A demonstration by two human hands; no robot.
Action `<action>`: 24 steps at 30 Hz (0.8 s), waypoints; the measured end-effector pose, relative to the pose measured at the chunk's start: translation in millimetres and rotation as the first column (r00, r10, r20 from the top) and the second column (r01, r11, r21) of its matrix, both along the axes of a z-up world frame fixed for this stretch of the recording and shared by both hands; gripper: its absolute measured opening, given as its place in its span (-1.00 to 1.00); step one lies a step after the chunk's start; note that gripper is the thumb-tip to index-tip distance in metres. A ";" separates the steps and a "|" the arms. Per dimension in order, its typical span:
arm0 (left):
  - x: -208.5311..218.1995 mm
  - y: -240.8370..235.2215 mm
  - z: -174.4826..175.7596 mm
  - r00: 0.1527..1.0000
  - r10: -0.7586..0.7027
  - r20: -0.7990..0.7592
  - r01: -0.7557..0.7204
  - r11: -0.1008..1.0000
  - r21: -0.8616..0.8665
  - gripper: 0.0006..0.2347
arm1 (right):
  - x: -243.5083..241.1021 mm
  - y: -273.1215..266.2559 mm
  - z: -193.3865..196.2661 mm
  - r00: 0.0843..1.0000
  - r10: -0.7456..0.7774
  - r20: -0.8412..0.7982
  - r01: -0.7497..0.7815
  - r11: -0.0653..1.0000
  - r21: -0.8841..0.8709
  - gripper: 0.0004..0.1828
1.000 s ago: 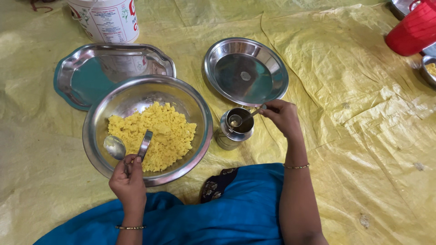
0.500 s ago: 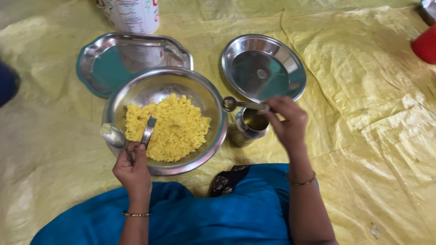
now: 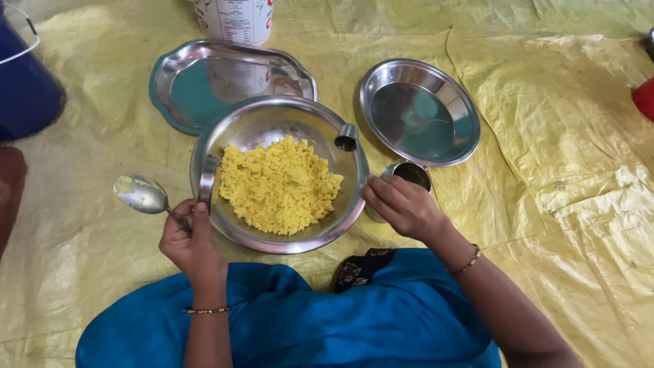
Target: The person sits on a yellow tarp and mixes a yellow crumbly food substance in a large metal bowl using a spoon and their hand. They add liquid from a small metal cup and continue to mix the contents.
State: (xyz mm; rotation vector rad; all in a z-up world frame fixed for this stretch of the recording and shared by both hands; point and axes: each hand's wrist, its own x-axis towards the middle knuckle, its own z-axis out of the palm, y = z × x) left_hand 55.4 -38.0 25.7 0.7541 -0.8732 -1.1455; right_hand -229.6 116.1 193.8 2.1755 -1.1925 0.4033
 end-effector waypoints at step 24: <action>20.1 -8.6 14.4 0.992 0.128 -0.003 -0.128 0.992 0.009 -0.93 | 44.7 -114.5 12.0 0.935 0.159 -0.317 -0.211 0.968 -0.137 -0.76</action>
